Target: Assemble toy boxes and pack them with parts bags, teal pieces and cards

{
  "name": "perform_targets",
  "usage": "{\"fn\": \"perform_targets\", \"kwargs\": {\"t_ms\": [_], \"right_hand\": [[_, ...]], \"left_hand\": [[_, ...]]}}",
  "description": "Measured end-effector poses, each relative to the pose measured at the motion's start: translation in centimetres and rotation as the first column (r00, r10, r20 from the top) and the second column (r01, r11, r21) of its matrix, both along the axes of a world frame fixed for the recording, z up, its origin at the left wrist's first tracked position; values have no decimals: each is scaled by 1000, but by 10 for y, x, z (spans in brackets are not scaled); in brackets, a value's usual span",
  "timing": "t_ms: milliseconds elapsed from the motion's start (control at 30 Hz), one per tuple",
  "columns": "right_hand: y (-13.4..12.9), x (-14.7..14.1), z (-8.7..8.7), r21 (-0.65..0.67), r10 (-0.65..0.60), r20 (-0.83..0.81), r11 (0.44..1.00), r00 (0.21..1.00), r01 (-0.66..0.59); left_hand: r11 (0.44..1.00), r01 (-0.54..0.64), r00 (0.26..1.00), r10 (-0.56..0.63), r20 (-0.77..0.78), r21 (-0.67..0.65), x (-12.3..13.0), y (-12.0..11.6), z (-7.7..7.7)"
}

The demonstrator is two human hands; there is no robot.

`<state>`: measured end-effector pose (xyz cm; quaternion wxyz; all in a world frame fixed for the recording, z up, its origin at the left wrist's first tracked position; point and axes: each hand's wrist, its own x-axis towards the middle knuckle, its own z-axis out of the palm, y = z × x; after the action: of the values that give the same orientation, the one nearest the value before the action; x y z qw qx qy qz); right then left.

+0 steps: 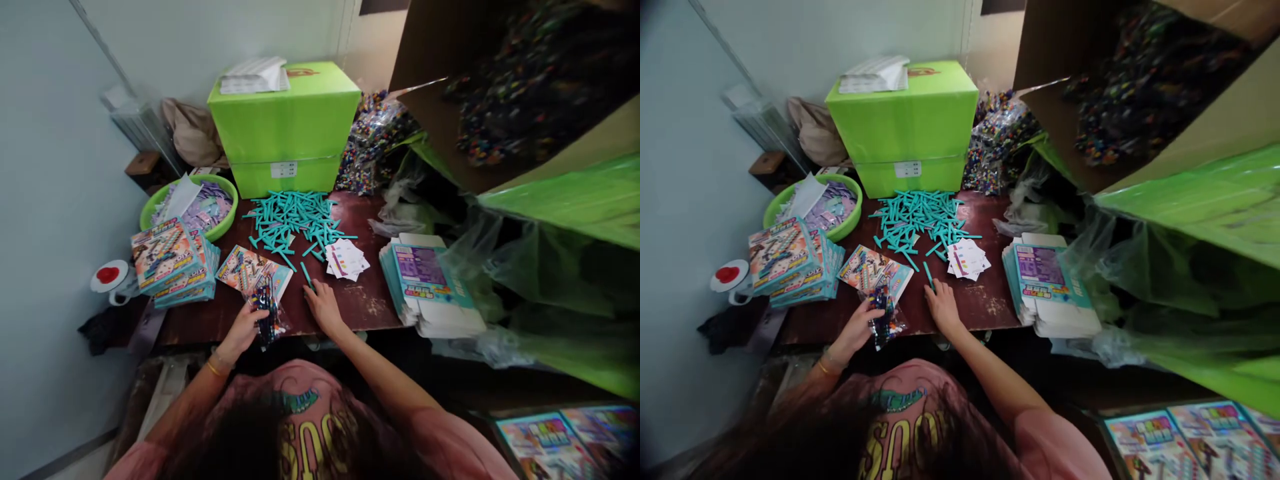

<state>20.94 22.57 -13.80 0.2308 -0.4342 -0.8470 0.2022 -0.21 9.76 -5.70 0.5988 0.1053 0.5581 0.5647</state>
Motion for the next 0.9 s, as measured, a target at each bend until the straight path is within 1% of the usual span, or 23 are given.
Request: {"fn": "perform_targets", "kwargs": {"t_ms": [33,100,167,200,233,267,333,367,400,467,500,533,567,600,633,667,700,733,767,800,833,867,900], "right_hand": [[-8,5,-2,-19,-13,-63,1000,998,12],[-26,13,4,-91,-95,-254,993,963,75],[-45,15,19,-165,-163,-423,981,891,101],[-56,12,28,-171,-146,-470,983,871,72],[-68,8,37,-147,-85,-488,989,869,14],[-81,2,45,-101,6,-476,993,879,-62],[-105,-10,56,9,198,-390,977,899,-211],[-114,-15,60,50,257,-342,965,904,-256],[-121,-18,62,76,291,-307,956,906,-282],[-127,-20,63,89,296,-303,955,906,-282],[-127,-18,63,72,257,-339,966,905,-248],[-126,-17,62,34,187,-397,981,899,-189],[-124,-15,61,-31,92,-469,992,878,-121],[-121,-13,59,-128,-9,-543,989,840,-72],[-119,-13,57,-245,-103,-607,967,788,-63],[-117,-13,55,-361,-175,-655,927,735,-100],[-115,-14,53,-456,-228,-689,874,688,-167],[-114,-15,52,-525,-267,-709,818,652,-236],[-112,-15,52,-571,-300,-718,770,628,-286],[-110,-14,53,-602,-331,-718,737,612,-308],[-108,-11,55,-624,-360,-713,718,602,-309],[-105,-7,56,-640,-384,-705,706,596,-303],[-101,0,57,-653,-404,-697,698,592,-294]], "left_hand": [[1000,16,1000,-16,9,13,2,-8,-2],[999,17,999,-19,27,48,11,-17,-5],[997,-16,999,12,44,79,21,-20,-6],[995,-33,998,28,55,91,25,-19,-5],[994,-42,997,34,73,102,30,-17,-5],[991,-53,995,42,94,119,34,-15,-5],[981,-101,989,82,120,163,42,-10,-5],[975,-139,986,120,115,175,45,-8,-6],[968,-179,982,164,96,177,48,-6,-7],[956,-239,971,235,40,169,53,-5,-7],[955,-243,970,241,30,169,55,-5,-6],[954,-241,970,239,35,176,57,-6,-5],[954,-233,973,227,51,192,59,-6,-3],[952,-220,975,210,66,211,62,-6,-1],[952,-204,979,193,71,228,64,-6,2],[953,-188,982,178,60,240,67,-7,3],[952,-175,984,172,33,250,70,-7,5],[951,-165,985,171,-3,261,73,-7,5],[948,-159,983,179,-46,274,76,-7,4],[945,-151,978,186,-96,289,78,-7,3],[945,-126,972,179,-153,303,79,-7,2],[945,-77,962,154,-225,317,78,-7,-1],[942,4,943,107,-315,335,75,-7,-3]]}}
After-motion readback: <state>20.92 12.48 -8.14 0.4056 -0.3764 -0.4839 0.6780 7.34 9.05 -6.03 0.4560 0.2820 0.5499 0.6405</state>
